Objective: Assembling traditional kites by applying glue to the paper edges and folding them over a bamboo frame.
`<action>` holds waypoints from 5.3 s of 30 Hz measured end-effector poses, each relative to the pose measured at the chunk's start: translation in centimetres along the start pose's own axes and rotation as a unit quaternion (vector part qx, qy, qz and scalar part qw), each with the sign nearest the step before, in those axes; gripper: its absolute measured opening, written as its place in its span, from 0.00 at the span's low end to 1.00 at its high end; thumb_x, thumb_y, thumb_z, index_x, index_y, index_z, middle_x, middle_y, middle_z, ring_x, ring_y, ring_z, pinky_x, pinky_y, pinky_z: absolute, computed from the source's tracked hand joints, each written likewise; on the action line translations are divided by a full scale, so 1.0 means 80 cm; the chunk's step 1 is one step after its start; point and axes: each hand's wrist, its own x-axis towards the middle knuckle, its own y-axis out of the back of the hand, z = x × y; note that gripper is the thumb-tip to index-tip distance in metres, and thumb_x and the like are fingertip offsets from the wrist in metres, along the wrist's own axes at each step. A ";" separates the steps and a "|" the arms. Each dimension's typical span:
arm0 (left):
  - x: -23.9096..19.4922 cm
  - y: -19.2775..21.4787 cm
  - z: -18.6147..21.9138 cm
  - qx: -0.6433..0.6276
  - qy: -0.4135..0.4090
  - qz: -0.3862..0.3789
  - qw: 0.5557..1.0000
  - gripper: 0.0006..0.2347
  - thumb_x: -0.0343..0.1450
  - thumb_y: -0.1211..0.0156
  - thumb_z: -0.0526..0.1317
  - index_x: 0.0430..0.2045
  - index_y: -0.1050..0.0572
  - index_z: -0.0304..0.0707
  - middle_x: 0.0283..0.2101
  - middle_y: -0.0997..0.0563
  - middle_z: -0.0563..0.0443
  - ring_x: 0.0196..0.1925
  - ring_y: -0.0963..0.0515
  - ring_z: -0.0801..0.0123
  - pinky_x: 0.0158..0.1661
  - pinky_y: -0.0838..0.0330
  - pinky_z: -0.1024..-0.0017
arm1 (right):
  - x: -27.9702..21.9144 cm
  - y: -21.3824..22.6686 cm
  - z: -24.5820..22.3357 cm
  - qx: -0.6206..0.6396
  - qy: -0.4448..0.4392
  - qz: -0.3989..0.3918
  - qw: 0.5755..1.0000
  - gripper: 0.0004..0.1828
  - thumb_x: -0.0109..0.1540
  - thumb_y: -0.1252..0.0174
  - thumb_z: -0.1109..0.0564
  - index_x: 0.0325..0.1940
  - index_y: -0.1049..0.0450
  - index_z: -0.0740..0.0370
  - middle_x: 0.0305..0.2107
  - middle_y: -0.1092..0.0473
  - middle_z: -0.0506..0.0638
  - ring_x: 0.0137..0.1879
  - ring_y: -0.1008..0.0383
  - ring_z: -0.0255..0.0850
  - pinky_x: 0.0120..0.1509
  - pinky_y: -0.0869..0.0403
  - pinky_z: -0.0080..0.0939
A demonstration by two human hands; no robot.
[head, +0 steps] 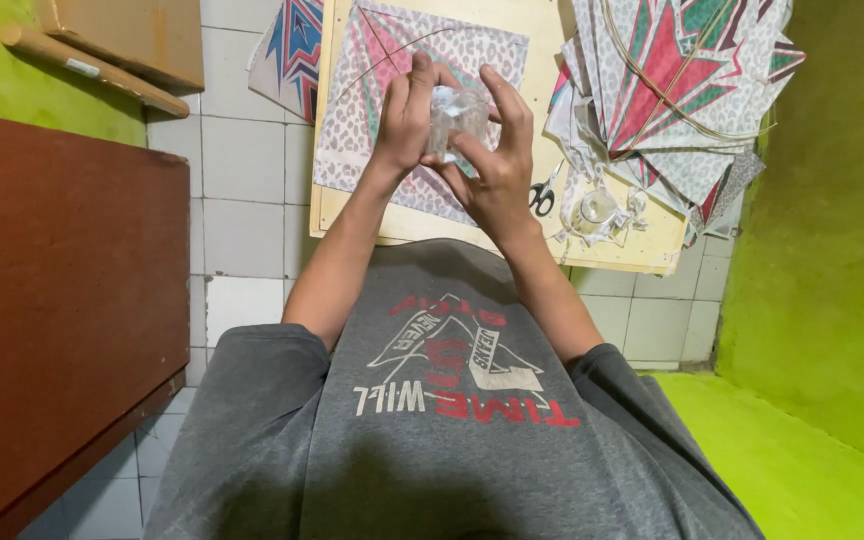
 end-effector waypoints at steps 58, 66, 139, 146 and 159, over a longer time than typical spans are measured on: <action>0.021 -0.011 0.030 0.072 -0.075 -0.051 0.993 0.35 0.73 0.79 0.66 0.22 0.24 0.37 0.26 0.25 0.54 0.31 0.28 0.71 0.43 0.36 0.72 | 0.008 0.033 -0.016 0.053 -0.064 0.041 0.996 0.11 0.61 0.29 0.68 0.38 0.16 0.53 0.69 0.44 0.55 0.76 0.41 0.53 0.62 0.22 0.53; 0.028 -0.021 0.019 0.098 -0.028 -0.025 0.995 0.33 0.73 0.78 0.66 0.20 0.27 0.40 0.23 0.28 0.57 0.26 0.32 0.74 0.37 0.39 0.74 | 0.000 0.029 0.001 0.035 -0.081 0.058 0.994 0.06 0.63 0.26 0.63 0.38 0.16 0.54 0.67 0.42 0.53 0.75 0.40 0.53 0.60 0.23 0.54; 0.034 -0.054 0.048 0.064 -0.180 -0.068 0.979 0.38 0.76 0.80 0.64 0.25 0.22 0.31 0.31 0.18 0.47 0.32 0.21 0.68 0.39 0.32 0.72 | 0.000 0.065 0.016 -0.014 0.022 0.102 0.994 0.05 0.65 0.27 0.64 0.39 0.15 0.56 0.65 0.42 0.51 0.72 0.37 0.53 0.59 0.24 0.53; 0.032 -0.060 0.045 0.086 -0.195 -0.060 0.975 0.38 0.77 0.80 0.65 0.27 0.21 0.32 0.32 0.17 0.48 0.22 0.31 0.74 0.28 0.39 0.74 | -0.005 0.067 0.019 0.001 0.012 0.100 0.995 0.07 0.64 0.29 0.67 0.35 0.19 0.59 0.65 0.41 0.52 0.72 0.38 0.54 0.57 0.24 0.54; 0.028 -0.084 0.054 0.089 -0.180 -0.055 0.978 0.37 0.76 0.81 0.65 0.29 0.22 0.34 0.32 0.18 0.50 0.20 0.37 0.76 0.26 0.45 0.76 | -0.010 0.103 0.027 0.059 -0.066 0.069 0.994 0.16 0.63 0.28 0.66 0.48 0.27 0.62 0.68 0.49 0.57 0.77 0.43 0.57 0.59 0.18 0.49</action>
